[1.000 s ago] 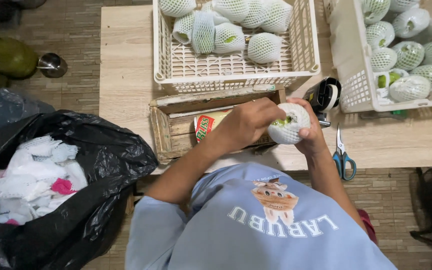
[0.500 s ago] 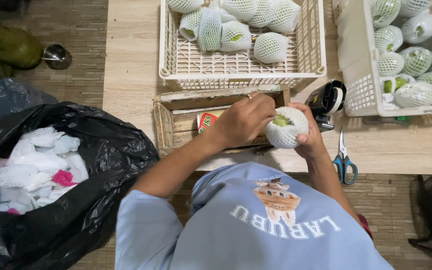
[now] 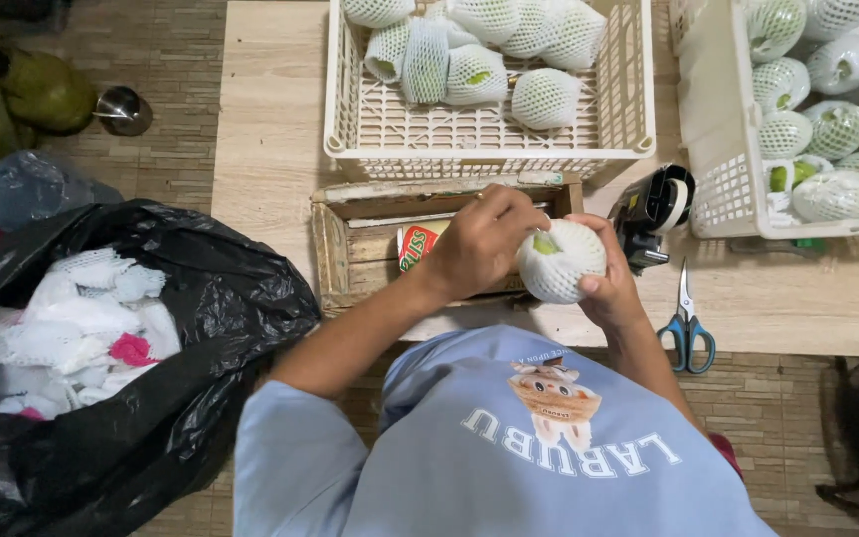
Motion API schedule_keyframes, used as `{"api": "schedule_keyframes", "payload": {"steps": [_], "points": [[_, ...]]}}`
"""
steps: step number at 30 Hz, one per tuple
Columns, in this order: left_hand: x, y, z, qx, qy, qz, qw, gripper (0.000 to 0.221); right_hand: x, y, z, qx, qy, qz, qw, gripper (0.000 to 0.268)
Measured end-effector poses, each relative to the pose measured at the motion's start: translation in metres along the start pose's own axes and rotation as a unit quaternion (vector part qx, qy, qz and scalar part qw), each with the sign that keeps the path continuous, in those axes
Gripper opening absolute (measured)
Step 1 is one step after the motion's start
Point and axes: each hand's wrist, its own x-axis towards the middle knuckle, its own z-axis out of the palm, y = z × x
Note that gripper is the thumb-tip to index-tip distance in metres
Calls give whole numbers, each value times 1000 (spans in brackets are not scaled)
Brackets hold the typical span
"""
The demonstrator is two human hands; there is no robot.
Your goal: Wrapping individual guavas in protective foam nets and organizing them into plastic crates.
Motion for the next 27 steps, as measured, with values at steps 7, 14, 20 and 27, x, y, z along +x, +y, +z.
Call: {"api": "schedule_keyframes", "payload": {"steps": [7, 14, 20, 27], "points": [[5, 18, -9, -254, 22, -199, 946, 22, -1, -21, 52, 267, -13, 87, 960, 102], [1, 9, -20, -160, 78, -201, 963, 15, 0, -13, 35, 98, -55, 84, 990, 87], [18, 7, -14, -231, 174, -190, 938, 21, 12, -32, 88, -15, -23, -165, 986, 95], [30, 10, -37, -160, 152, -139, 965, 20, 15, -32, 85, 29, 7, -25, 999, 99]]}}
